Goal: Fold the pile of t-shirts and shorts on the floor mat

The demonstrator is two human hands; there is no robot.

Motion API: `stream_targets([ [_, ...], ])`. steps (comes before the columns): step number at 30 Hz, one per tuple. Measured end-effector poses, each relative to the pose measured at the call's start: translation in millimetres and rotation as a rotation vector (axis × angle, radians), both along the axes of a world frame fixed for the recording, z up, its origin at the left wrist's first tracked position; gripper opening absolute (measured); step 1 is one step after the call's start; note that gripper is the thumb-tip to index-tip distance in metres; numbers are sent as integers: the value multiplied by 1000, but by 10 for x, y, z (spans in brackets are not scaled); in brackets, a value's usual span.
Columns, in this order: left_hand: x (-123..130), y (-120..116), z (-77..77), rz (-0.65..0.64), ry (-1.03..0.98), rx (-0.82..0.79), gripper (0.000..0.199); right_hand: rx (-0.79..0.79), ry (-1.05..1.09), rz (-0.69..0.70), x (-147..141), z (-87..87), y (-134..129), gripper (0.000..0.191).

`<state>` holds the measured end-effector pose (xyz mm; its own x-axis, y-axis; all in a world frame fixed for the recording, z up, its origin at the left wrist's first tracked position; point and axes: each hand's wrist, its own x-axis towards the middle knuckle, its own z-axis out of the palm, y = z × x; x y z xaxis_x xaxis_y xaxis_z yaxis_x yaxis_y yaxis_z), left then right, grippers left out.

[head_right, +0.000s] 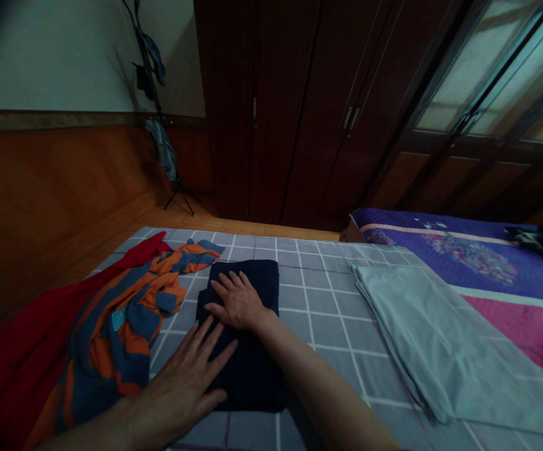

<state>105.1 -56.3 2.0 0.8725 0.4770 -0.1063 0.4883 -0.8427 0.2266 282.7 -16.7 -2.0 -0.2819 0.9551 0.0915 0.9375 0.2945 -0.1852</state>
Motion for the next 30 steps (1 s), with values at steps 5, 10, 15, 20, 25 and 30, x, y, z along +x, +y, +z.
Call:
stream_targets([
  [5,-72,57,52,-19,-64,-11,54,44,60,-74,44,114,-432,65],
  [10,-41,185,173,24,-165,123,44,-149,104,-115,162,91,-1303,71],
  [15,418,354,369,-118,-119,106,52,-211,182,-1,226,-76,-1746,77],
  [20,1056,593,187,-263,-12,75,65,-208,215,19,220,-206,-1858,76],
  [25,1321,842,-85,-279,-99,109,70,-209,223,40,210,-185,-1887,78],
  [30,1184,1162,-113,55,-206,127,66,-241,267,61,224,-101,-1888,78],
])
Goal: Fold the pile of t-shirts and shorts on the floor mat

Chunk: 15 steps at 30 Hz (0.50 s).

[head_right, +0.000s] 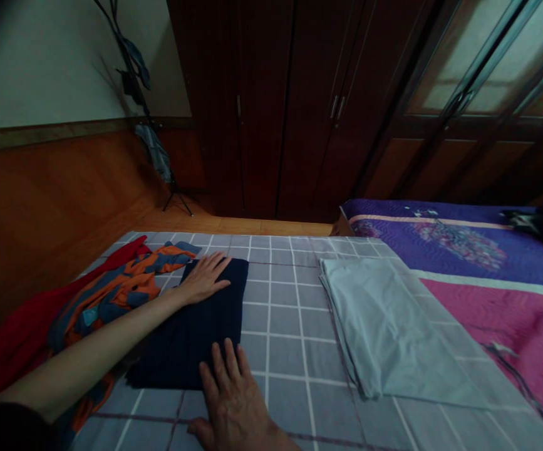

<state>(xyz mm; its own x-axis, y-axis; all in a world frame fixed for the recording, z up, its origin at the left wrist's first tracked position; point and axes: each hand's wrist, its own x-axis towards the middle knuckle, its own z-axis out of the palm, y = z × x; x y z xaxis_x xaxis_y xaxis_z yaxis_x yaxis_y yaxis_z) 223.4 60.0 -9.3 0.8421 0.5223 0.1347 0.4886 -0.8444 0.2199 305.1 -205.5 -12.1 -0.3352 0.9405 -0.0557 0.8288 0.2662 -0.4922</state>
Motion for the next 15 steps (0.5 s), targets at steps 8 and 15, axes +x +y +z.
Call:
stream_targets([
  [8,-852,-144,85,455,-168,-256,65,64,395,-497,129,28,64,60],
  [15,-1417,-882,-81,726,-453,-854,69,-369,919,-779,313,-28,343,48],
])
